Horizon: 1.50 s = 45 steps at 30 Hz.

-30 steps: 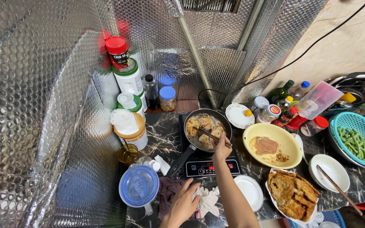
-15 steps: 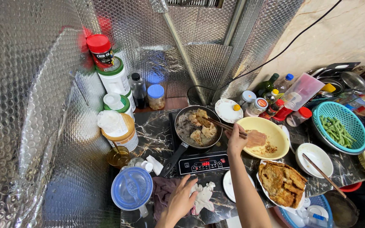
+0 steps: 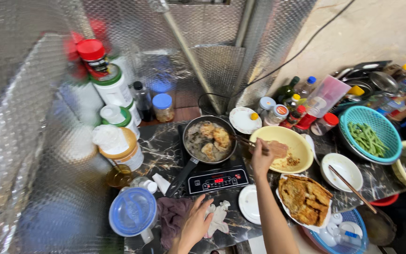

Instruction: The person uses chopsticks to flip and arrange pieces of meat frying in a pan on an induction cooktop. They retrieve a plate from a cabinet and place it on the counter, then continue frying the meat and transfer cooked pieces to a serving plate.

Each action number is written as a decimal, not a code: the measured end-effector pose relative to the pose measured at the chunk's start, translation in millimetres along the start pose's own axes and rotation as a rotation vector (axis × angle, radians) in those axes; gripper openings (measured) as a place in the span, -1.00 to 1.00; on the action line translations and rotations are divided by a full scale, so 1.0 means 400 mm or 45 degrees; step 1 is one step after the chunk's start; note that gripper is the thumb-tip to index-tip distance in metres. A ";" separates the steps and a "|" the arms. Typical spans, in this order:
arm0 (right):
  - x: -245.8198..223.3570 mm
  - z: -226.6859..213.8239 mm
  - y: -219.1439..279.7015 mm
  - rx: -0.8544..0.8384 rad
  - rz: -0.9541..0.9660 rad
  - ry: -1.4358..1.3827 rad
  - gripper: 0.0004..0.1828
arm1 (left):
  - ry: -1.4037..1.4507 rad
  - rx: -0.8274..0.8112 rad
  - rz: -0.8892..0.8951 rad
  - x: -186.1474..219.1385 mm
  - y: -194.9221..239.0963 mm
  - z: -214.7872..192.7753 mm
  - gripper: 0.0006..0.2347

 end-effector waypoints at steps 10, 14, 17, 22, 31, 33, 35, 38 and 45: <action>0.098 -0.398 -0.099 0.239 0.070 -0.129 -0.70 | -0.085 -0.057 0.130 0.119 -0.064 0.162 -0.60; 0.145 -0.480 -0.127 0.200 -0.004 0.126 -0.74 | -0.023 -0.105 -0.039 0.130 -0.088 0.231 -0.58; 0.138 -0.471 -0.120 0.139 -0.124 0.379 -0.78 | -0.074 -0.047 0.052 0.160 -0.106 0.264 -0.62; 0.084 -0.453 -0.113 0.052 -0.234 0.672 -0.82 | -0.118 -0.029 0.085 0.188 -0.129 0.308 -0.62; 0.099 -0.426 -0.135 0.042 -0.225 0.720 -0.78 | -0.167 -0.092 -0.144 0.193 -0.144 0.342 -0.62; 0.161 -0.440 -0.172 0.105 0.153 0.462 -0.75 | -0.172 -0.085 -0.149 0.194 -0.147 0.341 -0.62; 0.208 -0.459 -0.204 0.223 0.335 0.192 -0.74 | -0.177 -0.077 -0.153 0.193 -0.146 0.339 -0.62; 0.248 -0.529 -0.269 0.429 0.335 -0.177 -0.74 | -0.182 -0.070 -0.162 0.194 -0.139 0.332 -0.62; 0.318 -0.560 -0.306 0.433 0.452 -0.345 -0.73 | -0.173 -0.075 -0.139 0.199 -0.132 0.323 -0.62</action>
Point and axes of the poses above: each hand's wrist, its own y-axis away from the middle knuckle, its own z-axis out of the palm, x = y × z, the point moved 6 cm from there along -y, towards the middle knuckle, and after that the axes turned 7 degrees about y, right-handed, at the moved point
